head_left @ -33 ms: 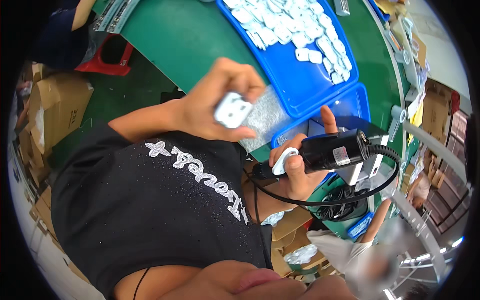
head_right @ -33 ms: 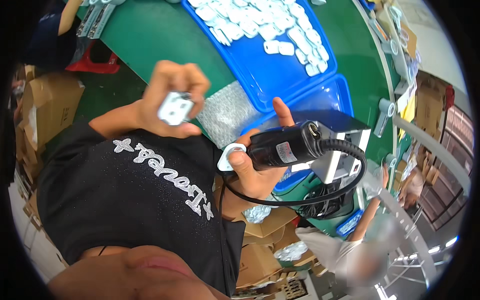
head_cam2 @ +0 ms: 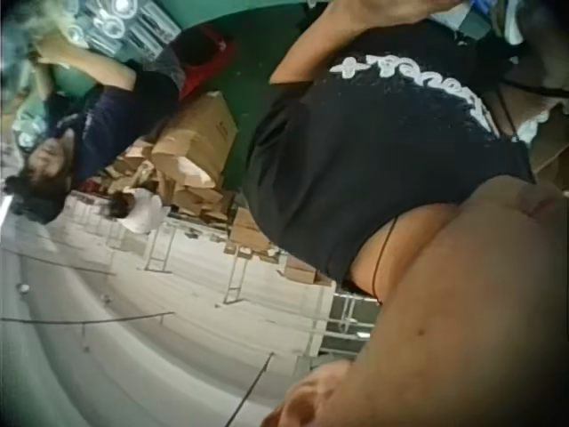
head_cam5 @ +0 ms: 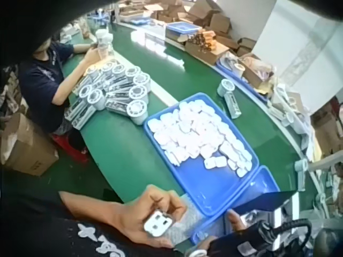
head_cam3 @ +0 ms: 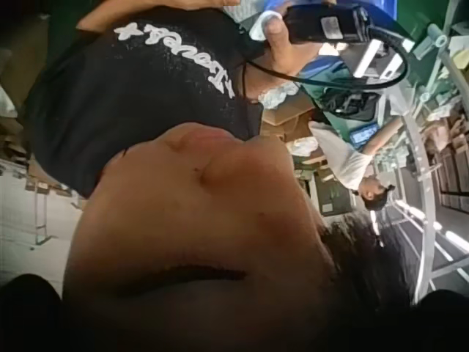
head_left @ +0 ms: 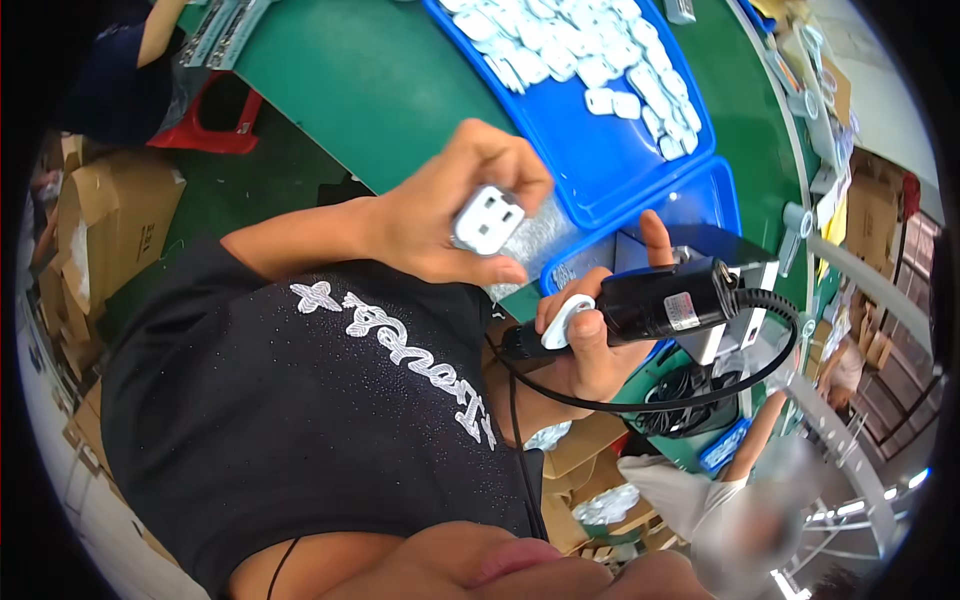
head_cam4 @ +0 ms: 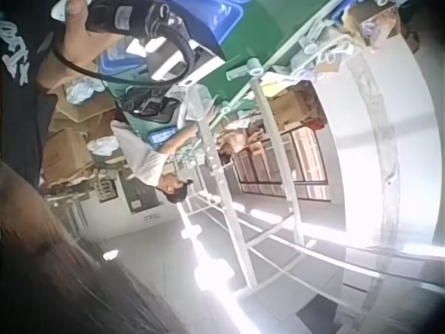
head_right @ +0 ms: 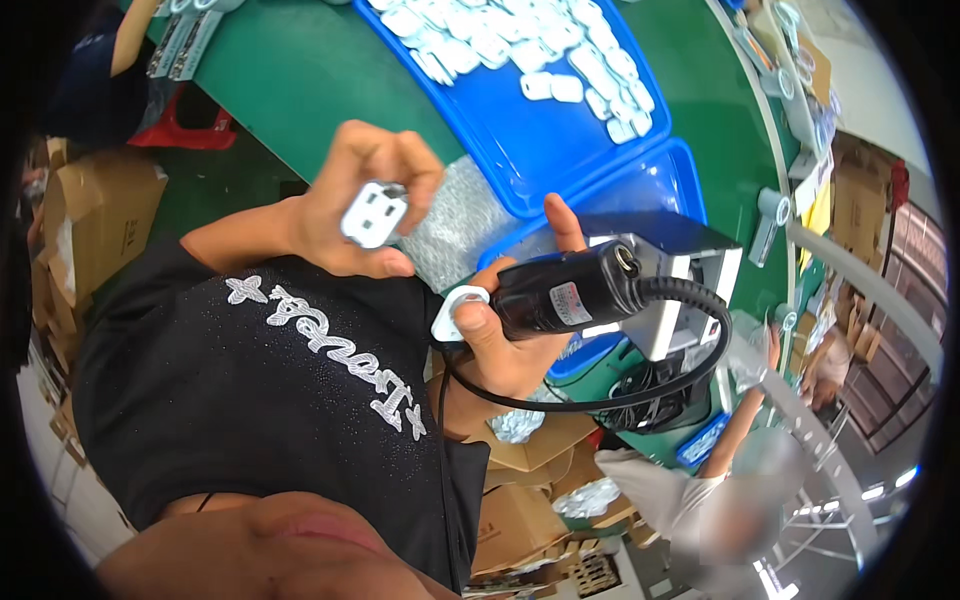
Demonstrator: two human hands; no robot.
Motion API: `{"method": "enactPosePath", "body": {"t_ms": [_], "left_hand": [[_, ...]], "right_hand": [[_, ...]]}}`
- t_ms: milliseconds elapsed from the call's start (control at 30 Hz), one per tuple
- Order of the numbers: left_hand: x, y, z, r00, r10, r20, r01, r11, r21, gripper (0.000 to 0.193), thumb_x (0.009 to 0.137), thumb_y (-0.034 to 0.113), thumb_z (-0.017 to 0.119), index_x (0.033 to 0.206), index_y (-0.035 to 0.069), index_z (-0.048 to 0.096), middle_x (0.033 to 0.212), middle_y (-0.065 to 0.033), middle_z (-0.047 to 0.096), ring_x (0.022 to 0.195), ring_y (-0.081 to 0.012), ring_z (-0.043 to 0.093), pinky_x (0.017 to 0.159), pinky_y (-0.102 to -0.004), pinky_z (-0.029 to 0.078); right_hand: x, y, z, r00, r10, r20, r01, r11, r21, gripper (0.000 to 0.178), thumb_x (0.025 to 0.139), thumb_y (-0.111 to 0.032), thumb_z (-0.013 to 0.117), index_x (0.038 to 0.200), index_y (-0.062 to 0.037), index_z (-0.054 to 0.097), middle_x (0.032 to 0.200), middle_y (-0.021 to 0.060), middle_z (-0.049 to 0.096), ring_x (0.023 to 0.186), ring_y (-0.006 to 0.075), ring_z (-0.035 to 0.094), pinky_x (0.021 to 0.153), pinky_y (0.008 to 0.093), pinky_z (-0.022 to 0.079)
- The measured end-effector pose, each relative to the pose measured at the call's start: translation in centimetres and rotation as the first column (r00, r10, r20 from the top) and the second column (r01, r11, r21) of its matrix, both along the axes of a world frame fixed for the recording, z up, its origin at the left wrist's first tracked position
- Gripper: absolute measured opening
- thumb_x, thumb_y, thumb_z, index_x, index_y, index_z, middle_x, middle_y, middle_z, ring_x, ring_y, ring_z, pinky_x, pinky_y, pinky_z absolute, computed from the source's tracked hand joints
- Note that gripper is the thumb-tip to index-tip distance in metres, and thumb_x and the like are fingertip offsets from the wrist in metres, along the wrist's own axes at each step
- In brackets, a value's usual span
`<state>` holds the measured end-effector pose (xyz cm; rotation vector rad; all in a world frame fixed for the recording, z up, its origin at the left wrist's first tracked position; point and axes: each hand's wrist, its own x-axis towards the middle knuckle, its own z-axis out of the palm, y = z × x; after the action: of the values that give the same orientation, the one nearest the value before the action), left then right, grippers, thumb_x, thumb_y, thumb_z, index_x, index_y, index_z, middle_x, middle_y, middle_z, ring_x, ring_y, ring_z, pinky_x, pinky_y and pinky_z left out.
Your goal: Assembling small electronic components using an electric screwdriver at a factory workstation.
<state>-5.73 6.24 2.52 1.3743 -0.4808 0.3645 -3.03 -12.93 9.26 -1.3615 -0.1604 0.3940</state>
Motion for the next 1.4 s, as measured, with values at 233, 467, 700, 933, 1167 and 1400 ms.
{"method": "enactPosePath", "body": {"t_ms": [233,467,700,933,1167,1400], "left_hand": [[2.7,-5.0,-2.2,0.96,-0.278,0.014,0.274,0.953,0.126,0.067,0.081,0.034,0.076,0.121,0.006,0.03,0.106,-0.0189,0.048,0.097,-0.0251,0.051,0.076,-0.038,0.046],[3.9,-7.2,-3.1,0.986,-0.167,-0.003,0.165,0.971,0.175,0.047,0.078,0.045,0.072,0.089,0.004,0.052,0.088,-0.016,0.063,0.073,-0.0297,0.059,0.065,-0.0371,0.047],[3.7,-7.2,-3.0,0.979,-0.141,0.145,0.117,0.98,0.161,0.043,0.08,0.042,0.07,0.092,0.005,0.053,0.085,-0.0123,0.064,0.068,-0.0271,0.061,0.058,-0.0353,0.046],[4.1,-7.4,-3.3,0.968,-0.082,0.238,0.061,0.994,0.091,0.046,0.084,0.043,0.071,0.105,0.004,0.057,0.089,-0.012,0.064,0.067,-0.0269,0.061,0.055,-0.0366,0.046],[4.1,-7.9,-2.8,0.972,-0.066,0.227,0.042,0.993,0.108,0.047,0.082,0.041,0.074,0.104,0.003,0.059,0.092,-0.0106,0.065,0.07,-0.0263,0.062,0.055,-0.0347,0.047],[4.0,-7.7,-2.9,0.968,-0.011,0.25,-0.015,0.995,0.102,0.048,0.082,0.041,0.074,0.103,0.001,0.059,0.09,-0.0092,0.064,0.07,-0.026,0.062,0.055,-0.0338,0.046]], "right_hand": [[-1.5,-1.1,-1.5,0.956,-0.291,0.037,0.291,0.924,-0.246,0.064,0.073,-0.011,0.084,0.126,-0.0007,0.049,0.101,0.0051,0.058,0.089,0.0121,0.056,0.078,0.0275,0.046],[0.9,-3.5,0.2,0.792,-0.461,0.401,0.583,0.766,-0.27,0.051,0.088,-0.038,0.062,0.117,0.0025,0.049,0.084,0.0081,0.058,0.068,0.0128,0.053,0.058,0.0283,0.047],[6.6,-6.1,1.2,0.391,-0.626,0.675,0.809,0.583,0.072,0.061,0.092,-0.069,0.044,0.107,-0.0102,0.048,0.062,0.0072,0.054,0.04,0.015,0.046,0.039,0.029,0.042],[1.3,-7.3,5.5,0.803,-0.254,0.539,0.237,0.966,0.103,0.056,0.095,-0.057,0.05,0.128,-0.0117,0.046,0.08,0.0047,0.055,0.057,0.0188,0.054,0.06,0.0388,0.05],[0.8,-5.9,8.9,0.855,0.014,0.519,-0.166,0.954,0.248,0.025,0.097,-0.02,0.044,0.117,-0.0044,0.048,0.076,0.0074,0.053,0.058,0.0238,0.055,0.056,0.0427,0.049],[1.6,-3.5,7.1,0.815,-0.178,0.551,-0.029,0.938,0.346,0.034,0.086,-0.028,0.067,0.107,-0.0042,0.054,0.071,-0.002,0.055,0.051,0.0122,0.053,0.057,0.0303,0.045]]}}
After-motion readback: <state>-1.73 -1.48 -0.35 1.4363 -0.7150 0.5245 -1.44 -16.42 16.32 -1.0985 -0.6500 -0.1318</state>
